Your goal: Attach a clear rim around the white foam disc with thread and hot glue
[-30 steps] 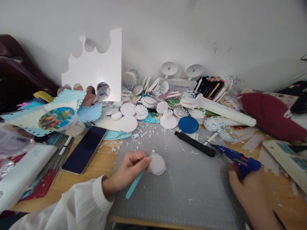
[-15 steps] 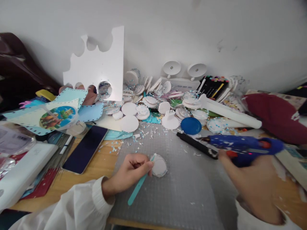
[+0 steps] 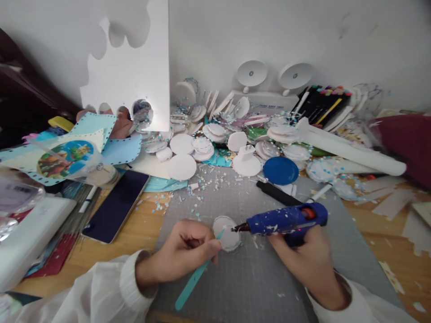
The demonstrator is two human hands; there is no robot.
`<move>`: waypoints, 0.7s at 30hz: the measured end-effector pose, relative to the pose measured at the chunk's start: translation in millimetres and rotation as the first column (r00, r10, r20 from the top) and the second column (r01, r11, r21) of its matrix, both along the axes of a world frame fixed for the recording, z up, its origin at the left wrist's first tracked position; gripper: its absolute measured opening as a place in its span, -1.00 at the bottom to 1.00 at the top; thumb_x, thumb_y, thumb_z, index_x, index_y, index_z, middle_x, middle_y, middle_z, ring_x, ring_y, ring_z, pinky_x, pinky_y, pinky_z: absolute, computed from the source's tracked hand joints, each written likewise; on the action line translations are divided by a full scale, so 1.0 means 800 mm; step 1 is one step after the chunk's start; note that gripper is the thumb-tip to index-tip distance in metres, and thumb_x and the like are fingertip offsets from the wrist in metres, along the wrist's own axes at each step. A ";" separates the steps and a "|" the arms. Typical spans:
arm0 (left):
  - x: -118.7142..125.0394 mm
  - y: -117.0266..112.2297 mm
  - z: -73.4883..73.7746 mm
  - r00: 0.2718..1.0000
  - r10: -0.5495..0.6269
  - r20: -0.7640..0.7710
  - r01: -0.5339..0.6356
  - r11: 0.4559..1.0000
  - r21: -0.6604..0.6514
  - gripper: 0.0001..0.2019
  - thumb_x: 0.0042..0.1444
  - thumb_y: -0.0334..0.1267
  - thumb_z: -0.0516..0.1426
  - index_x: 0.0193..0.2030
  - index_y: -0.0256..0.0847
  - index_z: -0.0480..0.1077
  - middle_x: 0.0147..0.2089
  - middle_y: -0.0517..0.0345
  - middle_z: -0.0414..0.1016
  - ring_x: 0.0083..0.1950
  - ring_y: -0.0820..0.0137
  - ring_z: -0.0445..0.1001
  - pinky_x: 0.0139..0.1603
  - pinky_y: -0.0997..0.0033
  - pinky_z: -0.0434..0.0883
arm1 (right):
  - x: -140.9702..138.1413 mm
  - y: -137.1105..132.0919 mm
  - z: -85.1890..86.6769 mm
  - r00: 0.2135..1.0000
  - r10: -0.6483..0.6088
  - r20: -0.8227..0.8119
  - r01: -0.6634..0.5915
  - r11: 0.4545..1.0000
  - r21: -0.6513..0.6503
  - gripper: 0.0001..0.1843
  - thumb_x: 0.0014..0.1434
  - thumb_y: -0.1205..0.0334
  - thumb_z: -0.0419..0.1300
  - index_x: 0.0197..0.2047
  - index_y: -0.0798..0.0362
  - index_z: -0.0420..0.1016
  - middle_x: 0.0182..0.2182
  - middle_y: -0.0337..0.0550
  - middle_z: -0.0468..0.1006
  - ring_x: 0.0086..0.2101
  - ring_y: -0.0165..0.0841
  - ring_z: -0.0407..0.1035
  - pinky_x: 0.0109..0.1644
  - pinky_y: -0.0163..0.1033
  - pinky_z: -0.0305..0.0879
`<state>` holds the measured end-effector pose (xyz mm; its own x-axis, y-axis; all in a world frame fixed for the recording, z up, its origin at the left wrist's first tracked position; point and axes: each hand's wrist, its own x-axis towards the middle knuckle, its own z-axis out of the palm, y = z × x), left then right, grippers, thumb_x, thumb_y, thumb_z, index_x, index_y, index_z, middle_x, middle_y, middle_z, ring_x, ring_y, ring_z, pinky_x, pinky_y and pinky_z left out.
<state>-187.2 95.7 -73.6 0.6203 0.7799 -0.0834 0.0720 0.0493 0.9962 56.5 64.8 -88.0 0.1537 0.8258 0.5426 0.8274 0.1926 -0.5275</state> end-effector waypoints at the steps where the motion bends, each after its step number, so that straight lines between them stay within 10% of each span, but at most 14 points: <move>1: 0.000 0.000 0.001 1.000 -0.005 0.001 0.005 1.000 0.001 -0.46 0.21 0.08 0.08 -0.63 -0.29 0.35 -0.64 0.24 0.19 -0.61 0.58 0.07 -0.62 0.52 0.03 | 0.000 -0.001 0.000 1.000 0.015 0.013 -0.015 1.000 0.007 -0.78 0.02 0.17 0.16 -0.59 -0.09 0.22 -0.79 -0.33 0.35 -0.75 -0.34 0.26 -0.72 -0.30 0.16; 21: 0.000 -0.001 0.002 1.000 -0.019 0.010 0.019 1.000 0.000 -0.51 0.23 -0.01 0.09 -0.64 -0.28 0.34 -0.64 0.24 0.19 -0.62 0.58 0.07 -0.62 0.51 0.04 | 0.002 -0.001 -0.001 0.995 0.016 0.102 -0.020 0.999 0.040 -0.84 0.05 0.16 0.16 -0.51 -0.08 0.27 -0.69 -0.25 0.39 -0.66 -0.29 0.31 -0.65 -0.27 0.15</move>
